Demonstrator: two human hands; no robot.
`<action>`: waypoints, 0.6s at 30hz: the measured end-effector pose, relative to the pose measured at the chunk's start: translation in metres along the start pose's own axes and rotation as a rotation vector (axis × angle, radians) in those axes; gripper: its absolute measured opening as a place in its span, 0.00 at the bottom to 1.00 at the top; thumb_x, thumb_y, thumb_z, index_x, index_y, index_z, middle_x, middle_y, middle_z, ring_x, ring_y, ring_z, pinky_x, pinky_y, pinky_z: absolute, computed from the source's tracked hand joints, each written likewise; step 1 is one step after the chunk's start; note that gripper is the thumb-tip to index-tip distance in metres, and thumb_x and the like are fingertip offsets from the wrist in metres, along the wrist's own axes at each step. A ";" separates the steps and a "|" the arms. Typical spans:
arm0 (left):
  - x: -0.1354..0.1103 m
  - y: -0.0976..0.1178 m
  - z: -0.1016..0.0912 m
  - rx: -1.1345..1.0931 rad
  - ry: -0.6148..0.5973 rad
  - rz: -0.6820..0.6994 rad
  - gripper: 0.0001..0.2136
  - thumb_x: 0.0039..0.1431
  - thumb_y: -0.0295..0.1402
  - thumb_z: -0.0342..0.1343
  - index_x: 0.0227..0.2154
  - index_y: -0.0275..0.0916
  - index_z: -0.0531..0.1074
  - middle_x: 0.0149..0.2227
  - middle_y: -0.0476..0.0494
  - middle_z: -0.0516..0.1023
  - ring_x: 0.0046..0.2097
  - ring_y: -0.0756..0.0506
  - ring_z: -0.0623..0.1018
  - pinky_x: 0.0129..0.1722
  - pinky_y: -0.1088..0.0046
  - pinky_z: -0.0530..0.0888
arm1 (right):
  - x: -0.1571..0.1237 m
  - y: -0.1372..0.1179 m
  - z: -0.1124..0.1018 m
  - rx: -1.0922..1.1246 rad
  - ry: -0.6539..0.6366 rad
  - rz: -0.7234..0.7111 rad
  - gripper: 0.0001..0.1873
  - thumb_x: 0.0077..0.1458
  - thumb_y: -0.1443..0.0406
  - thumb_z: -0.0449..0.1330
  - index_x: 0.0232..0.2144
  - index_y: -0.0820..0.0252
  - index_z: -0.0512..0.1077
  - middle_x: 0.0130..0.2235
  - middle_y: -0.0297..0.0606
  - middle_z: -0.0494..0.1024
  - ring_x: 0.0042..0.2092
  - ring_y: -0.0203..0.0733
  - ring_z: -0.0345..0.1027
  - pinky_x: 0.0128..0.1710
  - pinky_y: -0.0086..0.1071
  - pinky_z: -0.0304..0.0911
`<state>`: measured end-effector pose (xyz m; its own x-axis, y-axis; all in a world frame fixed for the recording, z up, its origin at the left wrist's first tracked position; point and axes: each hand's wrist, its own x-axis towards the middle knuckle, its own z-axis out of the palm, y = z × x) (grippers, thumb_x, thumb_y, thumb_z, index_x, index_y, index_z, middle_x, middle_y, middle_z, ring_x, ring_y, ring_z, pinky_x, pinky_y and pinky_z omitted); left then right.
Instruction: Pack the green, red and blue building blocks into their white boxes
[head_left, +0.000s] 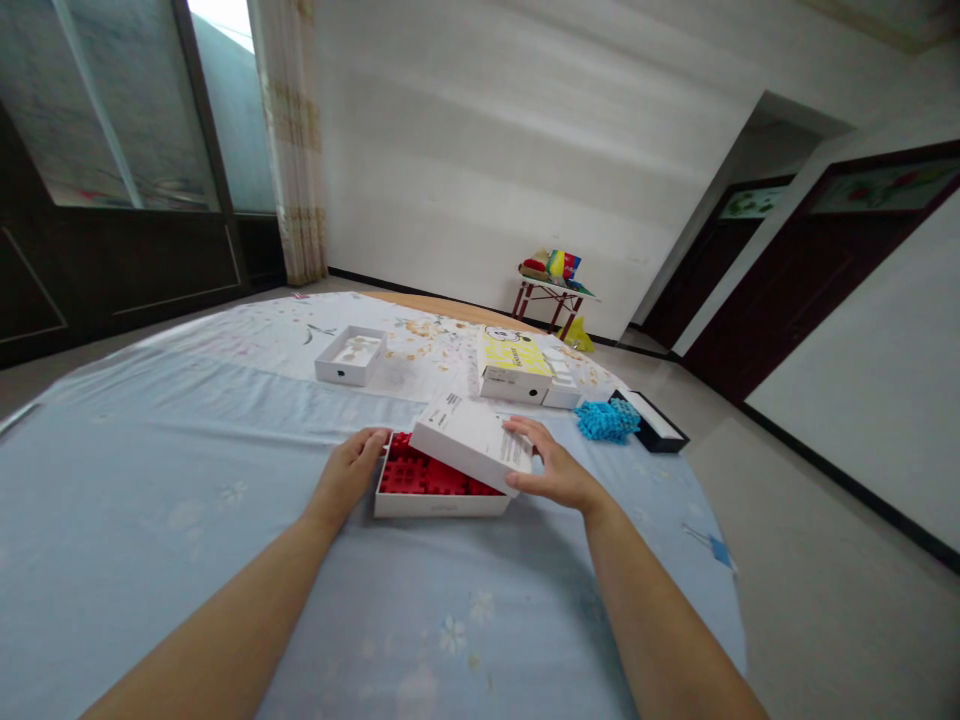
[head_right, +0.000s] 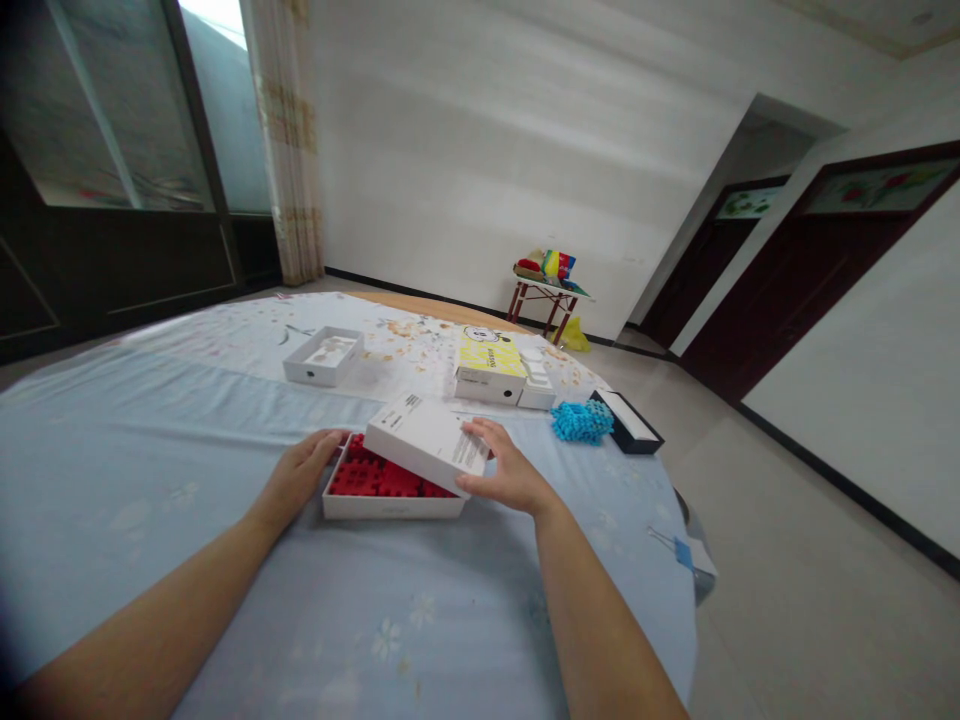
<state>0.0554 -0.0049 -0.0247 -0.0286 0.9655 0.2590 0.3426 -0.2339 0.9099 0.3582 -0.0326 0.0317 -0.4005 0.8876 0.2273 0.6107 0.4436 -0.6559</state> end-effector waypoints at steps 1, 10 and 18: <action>0.000 0.000 0.000 -0.007 0.008 0.003 0.21 0.54 0.47 0.42 0.35 0.35 0.74 0.36 0.43 0.79 0.40 0.43 0.75 0.43 0.70 0.68 | 0.000 -0.001 0.001 -0.010 0.000 -0.012 0.36 0.42 0.59 0.63 0.55 0.55 0.58 0.60 0.44 0.52 0.60 0.47 0.47 0.52 0.38 0.56; 0.000 -0.002 0.000 -0.018 0.013 0.034 0.22 0.55 0.45 0.42 0.37 0.34 0.74 0.37 0.41 0.78 0.42 0.43 0.74 0.44 0.69 0.67 | 0.003 -0.012 0.016 -0.003 0.024 -0.051 0.33 0.44 0.60 0.62 0.54 0.55 0.60 0.61 0.44 0.51 0.61 0.47 0.46 0.54 0.40 0.53; -0.003 0.001 -0.002 -0.031 0.002 0.069 0.23 0.57 0.44 0.40 0.38 0.33 0.73 0.39 0.42 0.78 0.41 0.43 0.73 0.44 0.69 0.67 | 0.007 -0.016 0.024 0.020 0.010 -0.097 0.33 0.44 0.61 0.62 0.54 0.55 0.60 0.61 0.45 0.50 0.62 0.47 0.45 0.55 0.42 0.51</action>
<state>0.0542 -0.0079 -0.0237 -0.0073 0.9466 0.3223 0.3149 -0.3037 0.8992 0.3292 -0.0361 0.0264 -0.4505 0.8416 0.2977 0.5555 0.5254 -0.6445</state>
